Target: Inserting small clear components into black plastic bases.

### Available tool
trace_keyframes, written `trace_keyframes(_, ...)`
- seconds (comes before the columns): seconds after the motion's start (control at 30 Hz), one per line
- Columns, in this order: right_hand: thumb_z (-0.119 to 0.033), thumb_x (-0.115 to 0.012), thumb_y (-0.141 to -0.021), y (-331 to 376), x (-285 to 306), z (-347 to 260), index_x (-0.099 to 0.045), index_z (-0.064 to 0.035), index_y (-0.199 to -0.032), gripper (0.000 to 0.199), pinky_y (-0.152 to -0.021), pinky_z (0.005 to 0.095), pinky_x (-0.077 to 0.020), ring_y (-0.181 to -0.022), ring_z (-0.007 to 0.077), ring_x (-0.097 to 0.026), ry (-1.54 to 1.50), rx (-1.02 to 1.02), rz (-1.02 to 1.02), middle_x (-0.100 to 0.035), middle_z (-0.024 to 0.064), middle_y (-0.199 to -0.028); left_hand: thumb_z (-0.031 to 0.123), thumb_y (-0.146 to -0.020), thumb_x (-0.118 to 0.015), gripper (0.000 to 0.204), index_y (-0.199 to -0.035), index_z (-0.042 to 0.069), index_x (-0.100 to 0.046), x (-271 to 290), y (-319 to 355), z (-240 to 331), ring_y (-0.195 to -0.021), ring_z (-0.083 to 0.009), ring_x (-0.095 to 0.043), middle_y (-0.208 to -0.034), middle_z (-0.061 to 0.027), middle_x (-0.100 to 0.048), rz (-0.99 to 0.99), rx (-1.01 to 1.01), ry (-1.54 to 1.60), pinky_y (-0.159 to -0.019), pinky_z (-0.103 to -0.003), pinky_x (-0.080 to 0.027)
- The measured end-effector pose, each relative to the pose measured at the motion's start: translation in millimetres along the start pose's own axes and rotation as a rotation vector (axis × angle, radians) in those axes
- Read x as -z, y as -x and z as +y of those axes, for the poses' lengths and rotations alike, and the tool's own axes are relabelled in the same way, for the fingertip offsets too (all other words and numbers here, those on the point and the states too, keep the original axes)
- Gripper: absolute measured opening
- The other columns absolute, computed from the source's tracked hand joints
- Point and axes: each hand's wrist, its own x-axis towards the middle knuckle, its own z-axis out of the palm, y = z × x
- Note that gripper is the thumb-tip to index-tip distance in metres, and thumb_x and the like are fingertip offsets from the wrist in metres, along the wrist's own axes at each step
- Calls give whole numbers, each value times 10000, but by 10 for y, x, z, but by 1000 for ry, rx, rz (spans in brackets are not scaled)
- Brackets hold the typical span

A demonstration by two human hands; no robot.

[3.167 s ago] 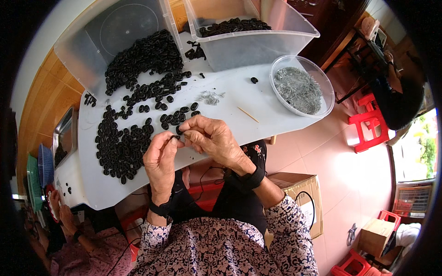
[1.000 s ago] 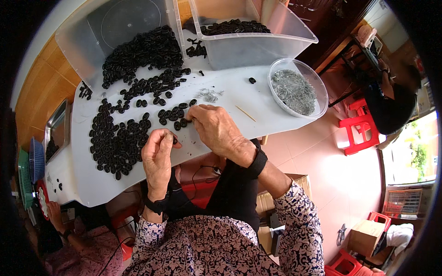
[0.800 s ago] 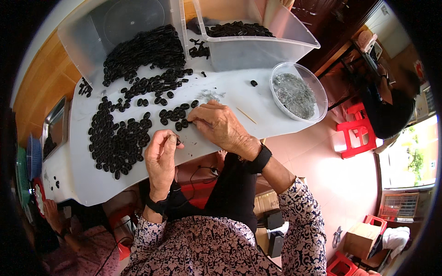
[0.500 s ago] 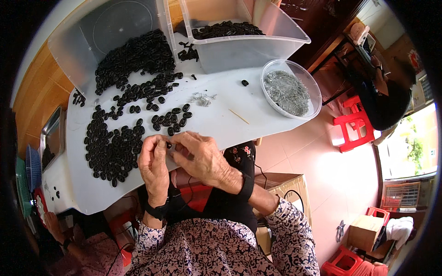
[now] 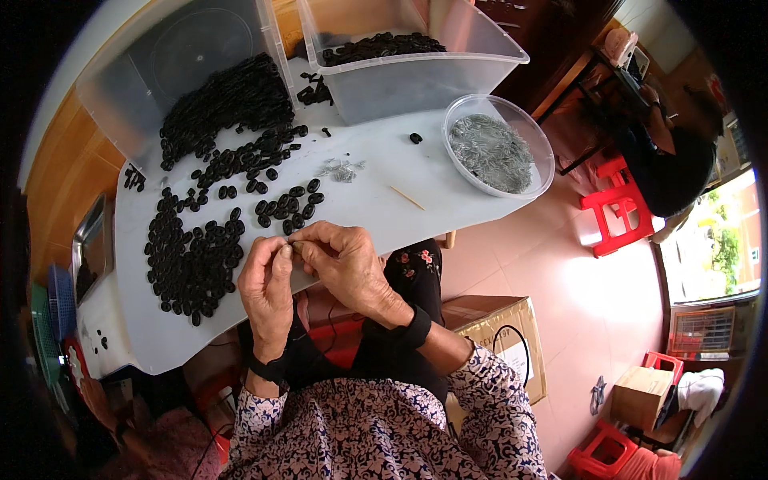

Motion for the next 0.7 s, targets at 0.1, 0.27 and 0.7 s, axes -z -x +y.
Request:
trace_keyframes(0.1, -31, -583, -909, -32, 150, -108, -649, 51, -993, 134, -579, 207, -479, -641, 57, -558, 31, 58, 17, -642, 28, -735, 110, -952, -530, 116, -984, 1, -550, 17, 44, -21, -673, -90, -498, -832, -39, -572, -31, 137, 148, -615, -236, -428)
trace_keyframes(0.27, -35, -622, -843, -281, 572, -229, -648, 45, -926, 118, -590, 270, -505, -630, 160, -633, 483, 251, 91, -672, 124, -740, 93, -948, -515, 103, -987, 0, -536, 22, 32, 12, -758, -85, -590, -838, -55, -603, -3, 217, 313, -668, -206, -450)
trace_keyframes(0.7, 7, -600, -717, -340, 460, -285, -565, 3, -803, 93, -692, 391, -514, -762, 321, -609, 1294, 578, -450, -566, 134, -823, 64, -928, -520, 85, -963, -6, -553, 14, -2, 23, -694, -55, -580, -791, -53, -649, -18, 242, 278, -591, -196, -431)
